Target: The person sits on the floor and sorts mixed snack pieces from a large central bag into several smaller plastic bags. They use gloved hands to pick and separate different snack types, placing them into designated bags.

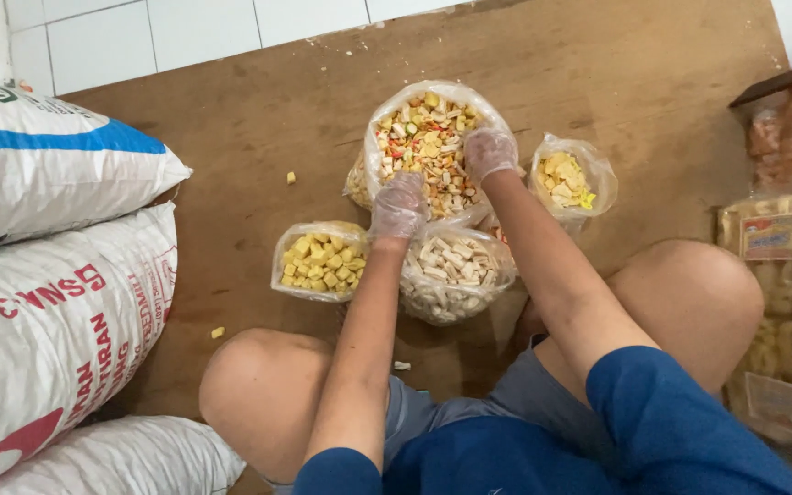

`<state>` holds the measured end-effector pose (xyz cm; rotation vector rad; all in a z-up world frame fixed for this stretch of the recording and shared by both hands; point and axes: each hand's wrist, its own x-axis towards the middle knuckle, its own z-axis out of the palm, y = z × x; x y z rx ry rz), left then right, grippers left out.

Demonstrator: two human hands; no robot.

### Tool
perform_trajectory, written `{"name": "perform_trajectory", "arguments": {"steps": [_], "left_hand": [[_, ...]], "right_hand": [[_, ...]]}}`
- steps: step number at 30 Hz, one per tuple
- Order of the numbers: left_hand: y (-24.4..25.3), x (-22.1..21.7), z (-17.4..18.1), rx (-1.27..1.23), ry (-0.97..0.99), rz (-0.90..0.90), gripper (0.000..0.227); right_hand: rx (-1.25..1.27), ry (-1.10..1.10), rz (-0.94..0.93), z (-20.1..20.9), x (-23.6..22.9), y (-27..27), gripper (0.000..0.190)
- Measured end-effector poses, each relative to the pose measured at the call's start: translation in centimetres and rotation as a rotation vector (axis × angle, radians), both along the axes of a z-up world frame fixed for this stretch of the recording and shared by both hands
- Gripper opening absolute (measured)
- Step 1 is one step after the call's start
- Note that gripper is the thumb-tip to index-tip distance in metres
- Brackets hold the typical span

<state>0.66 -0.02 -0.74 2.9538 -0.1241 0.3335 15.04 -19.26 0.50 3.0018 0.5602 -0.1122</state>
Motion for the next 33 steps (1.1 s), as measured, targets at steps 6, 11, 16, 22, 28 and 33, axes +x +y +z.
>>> {"name": "perform_trajectory", "arguments": {"steps": [6,11,16,22,28,33], "left_hand": [[0.0,-0.8,-0.8,-0.034,0.028,0.01,0.02],[-0.3,-1.4,9.0,-0.492,0.195,0.139,0.015],[-1.0,-1.2,10.0,-0.42,0.14,0.288,0.015],[0.3,-1.3,7.0,-0.848,0.142,0.028,0.032],[-0.7,-1.5,7.1,0.013,-0.114,-0.079,0.016],[-1.8,-0.7,12.2,-0.76,0.288,0.373,0.027]], "right_hand": [[0.219,0.047,-0.072,1.0,-0.7,-0.3,0.033],[0.055,-0.042,0.056,1.5,-0.4,-0.4,0.03],[-0.008,-0.1,0.159,5.9,-1.8,-0.5,0.026],[-0.036,-0.202,0.235,-2.1,-0.2,-2.4,0.02],[0.6,-0.164,-0.007,2.1,-3.2,-1.5,0.043],[1.069,0.292,-0.487,7.4,-4.8,0.2,0.046]]}}
